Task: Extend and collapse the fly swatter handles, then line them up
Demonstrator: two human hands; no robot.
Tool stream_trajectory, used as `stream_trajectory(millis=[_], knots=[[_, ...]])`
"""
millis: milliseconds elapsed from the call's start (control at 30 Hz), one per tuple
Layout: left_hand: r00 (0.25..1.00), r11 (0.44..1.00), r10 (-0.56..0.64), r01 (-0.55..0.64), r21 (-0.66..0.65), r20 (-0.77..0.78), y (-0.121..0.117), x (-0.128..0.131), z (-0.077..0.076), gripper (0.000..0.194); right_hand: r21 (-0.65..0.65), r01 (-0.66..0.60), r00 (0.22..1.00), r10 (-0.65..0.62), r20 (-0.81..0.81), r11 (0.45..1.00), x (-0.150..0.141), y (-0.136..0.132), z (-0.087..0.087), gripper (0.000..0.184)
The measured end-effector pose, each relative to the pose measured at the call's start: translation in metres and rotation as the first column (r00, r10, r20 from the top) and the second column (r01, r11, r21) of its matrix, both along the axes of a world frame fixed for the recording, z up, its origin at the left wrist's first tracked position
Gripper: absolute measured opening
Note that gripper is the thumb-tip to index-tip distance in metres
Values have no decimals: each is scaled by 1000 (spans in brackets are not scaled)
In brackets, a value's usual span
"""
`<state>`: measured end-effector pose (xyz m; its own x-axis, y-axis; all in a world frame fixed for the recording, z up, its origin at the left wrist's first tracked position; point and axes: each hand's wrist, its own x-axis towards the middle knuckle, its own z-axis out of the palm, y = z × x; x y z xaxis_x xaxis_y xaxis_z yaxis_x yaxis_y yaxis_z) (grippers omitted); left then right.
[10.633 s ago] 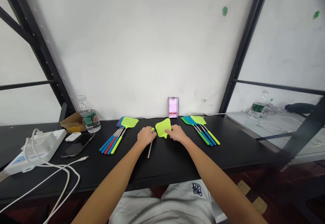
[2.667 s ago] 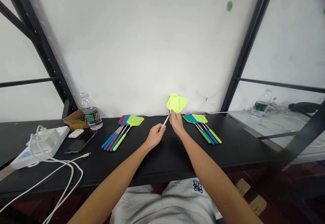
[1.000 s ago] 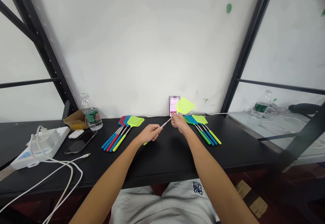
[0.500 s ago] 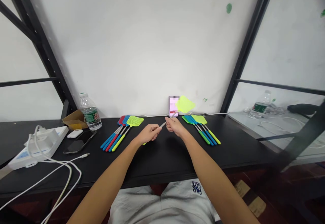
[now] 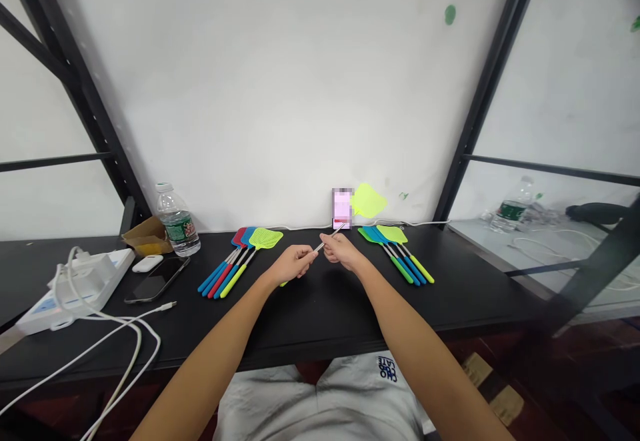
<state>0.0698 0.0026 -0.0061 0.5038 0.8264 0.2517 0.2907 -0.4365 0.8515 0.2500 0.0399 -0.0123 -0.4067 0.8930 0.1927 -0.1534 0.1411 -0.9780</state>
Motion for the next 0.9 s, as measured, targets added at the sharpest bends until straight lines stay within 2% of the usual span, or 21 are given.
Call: stream_trajectory(millis=[133, 333, 633, 900], knots=[[1000, 1000, -8, 8, 2, 1, 1, 0, 0, 40, 10, -66, 997, 66, -31, 998, 4, 2, 1, 51], [1000, 999, -29, 29, -15, 2, 0, -1, 2, 41, 27, -80, 995, 81, -58, 996, 9, 2, 5, 52], [995, 990, -101, 102, -94, 13, 2, -5, 5, 40, 52, -47, 998, 50, -46, 998, 16, 1, 10, 53], [997, 994, -77, 75, -84, -20, -2, -6, 10, 40, 27, 37, 996, -35, -76, 999, 25, 9, 10, 50]])
